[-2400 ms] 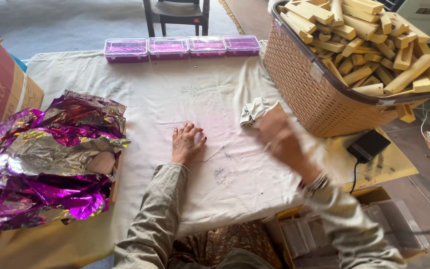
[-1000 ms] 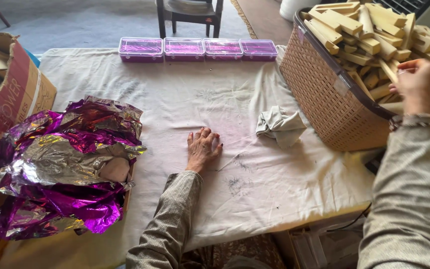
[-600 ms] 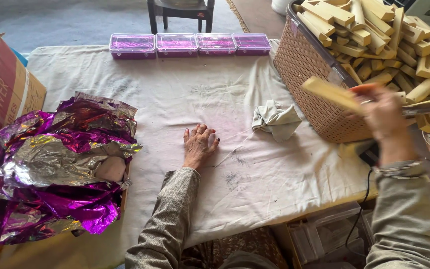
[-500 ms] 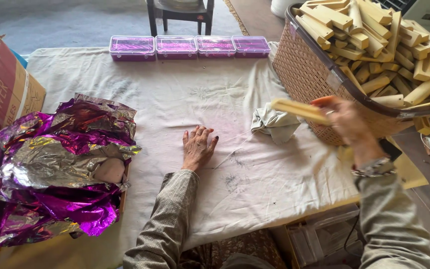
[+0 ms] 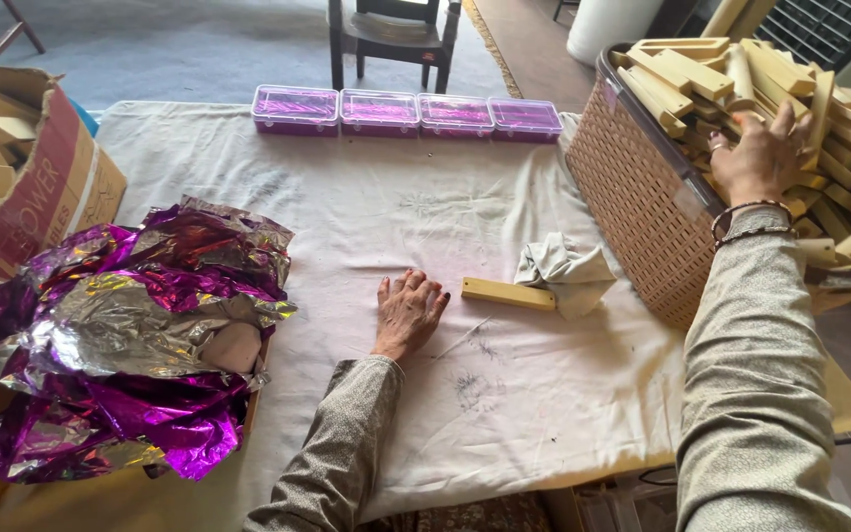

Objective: The person takes small wooden pieces from a basket and wipes them with a cloth. They handle the pieces one by one, cleaning the surfaces before placing them on the table.

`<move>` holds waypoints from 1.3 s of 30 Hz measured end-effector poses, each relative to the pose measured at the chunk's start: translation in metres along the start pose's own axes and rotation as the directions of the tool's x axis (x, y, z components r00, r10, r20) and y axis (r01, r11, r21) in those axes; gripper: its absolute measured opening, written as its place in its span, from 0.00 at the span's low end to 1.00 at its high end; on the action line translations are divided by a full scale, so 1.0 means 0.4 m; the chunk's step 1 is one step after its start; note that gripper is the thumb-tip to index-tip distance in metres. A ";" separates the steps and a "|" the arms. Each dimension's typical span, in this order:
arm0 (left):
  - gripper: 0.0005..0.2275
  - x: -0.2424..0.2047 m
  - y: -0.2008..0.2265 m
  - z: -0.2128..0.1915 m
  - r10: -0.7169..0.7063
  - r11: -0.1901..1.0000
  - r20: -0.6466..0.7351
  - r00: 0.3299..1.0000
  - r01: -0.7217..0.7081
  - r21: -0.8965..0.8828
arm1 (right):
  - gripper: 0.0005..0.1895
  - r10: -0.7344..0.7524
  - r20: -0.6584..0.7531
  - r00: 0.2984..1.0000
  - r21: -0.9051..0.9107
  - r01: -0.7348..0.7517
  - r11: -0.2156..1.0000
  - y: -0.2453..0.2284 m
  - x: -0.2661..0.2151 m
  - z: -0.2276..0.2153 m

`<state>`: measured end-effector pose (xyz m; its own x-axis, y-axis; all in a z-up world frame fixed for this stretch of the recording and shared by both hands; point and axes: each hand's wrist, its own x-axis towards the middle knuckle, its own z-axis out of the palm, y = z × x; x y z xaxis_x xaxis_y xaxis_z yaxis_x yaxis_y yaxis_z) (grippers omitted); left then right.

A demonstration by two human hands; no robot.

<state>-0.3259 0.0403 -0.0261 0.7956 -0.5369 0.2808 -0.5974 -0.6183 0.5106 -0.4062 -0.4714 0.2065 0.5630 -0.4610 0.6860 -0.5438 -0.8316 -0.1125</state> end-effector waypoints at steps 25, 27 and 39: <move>0.16 0.013 -0.041 0.052 0.042 0.998 -0.034 0.999 -0.041 0.039 | 0.14 -0.042 -0.232 0.972 0.405 0.136 0.904 -0.148 -0.458 -0.317; 0.16 0.015 -0.038 0.045 0.041 0.998 -0.031 0.999 -0.040 0.043 | 0.12 -0.033 0.167 0.985 0.584 -0.072 0.808 -0.227 -0.472 -0.339; 0.16 0.006 -0.029 0.032 0.036 0.999 -0.029 0.999 -0.036 0.019 | 0.06 -0.294 -0.180 0.939 0.173 0.325 0.930 -0.227 -0.203 -0.072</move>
<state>-0.3183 0.0389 -0.0419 0.7760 -0.5421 0.3224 -0.6273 -0.6096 0.4847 -0.4205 -0.3495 0.1817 0.5764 -0.1322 0.8064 -0.2153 -0.9765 -0.0063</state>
